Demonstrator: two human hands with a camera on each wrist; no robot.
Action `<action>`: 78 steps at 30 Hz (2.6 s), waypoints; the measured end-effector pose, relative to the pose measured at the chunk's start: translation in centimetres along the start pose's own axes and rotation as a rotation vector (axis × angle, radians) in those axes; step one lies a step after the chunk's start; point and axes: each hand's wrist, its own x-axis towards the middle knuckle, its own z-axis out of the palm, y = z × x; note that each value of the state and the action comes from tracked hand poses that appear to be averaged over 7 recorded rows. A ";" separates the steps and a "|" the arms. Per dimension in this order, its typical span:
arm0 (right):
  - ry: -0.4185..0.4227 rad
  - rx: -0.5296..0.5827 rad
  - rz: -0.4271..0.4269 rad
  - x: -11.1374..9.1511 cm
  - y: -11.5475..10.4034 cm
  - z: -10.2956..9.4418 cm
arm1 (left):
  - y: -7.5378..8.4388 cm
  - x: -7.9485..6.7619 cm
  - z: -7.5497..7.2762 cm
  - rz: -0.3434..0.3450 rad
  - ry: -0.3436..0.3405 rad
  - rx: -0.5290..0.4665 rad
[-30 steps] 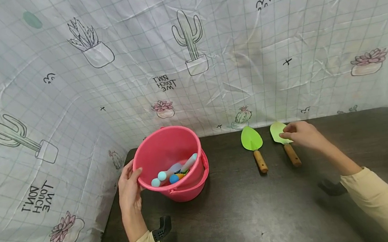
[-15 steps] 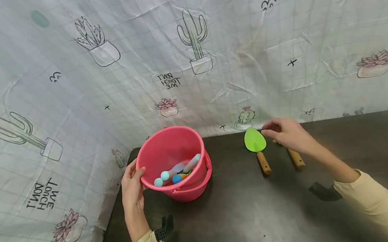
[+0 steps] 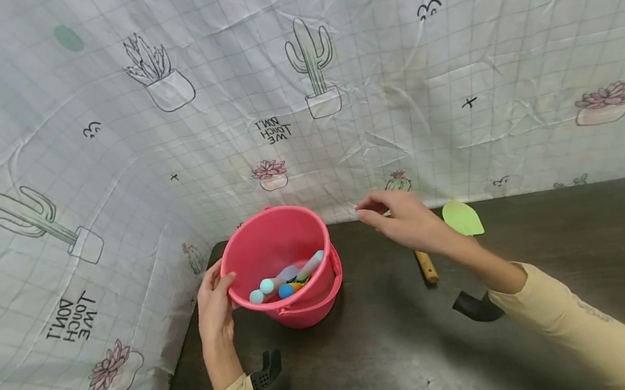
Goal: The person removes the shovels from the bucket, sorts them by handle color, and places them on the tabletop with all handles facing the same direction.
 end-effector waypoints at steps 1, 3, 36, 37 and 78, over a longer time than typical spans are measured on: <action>-0.006 0.003 -0.003 0.2 -0.2 0.3 | -0.1 -0.1 -0.1 -0.007 0.001 0.002; -0.013 0.006 -0.010 0.6 -0.5 0.8 | -0.1 -0.2 -0.1 -0.014 0.001 0.003; -0.337 0.036 -0.086 7.2 -5.1 7.7 | 0.0 0.4 0.1 0.018 0.004 -0.057; -0.354 0.030 -0.085 7.5 -5.0 7.8 | 0.0 0.5 0.3 0.022 -0.003 -0.061; -0.823 -0.395 -0.020 9.8 -4.2 12.6 | 0.0 0.4 -0.1 0.004 0.016 -0.053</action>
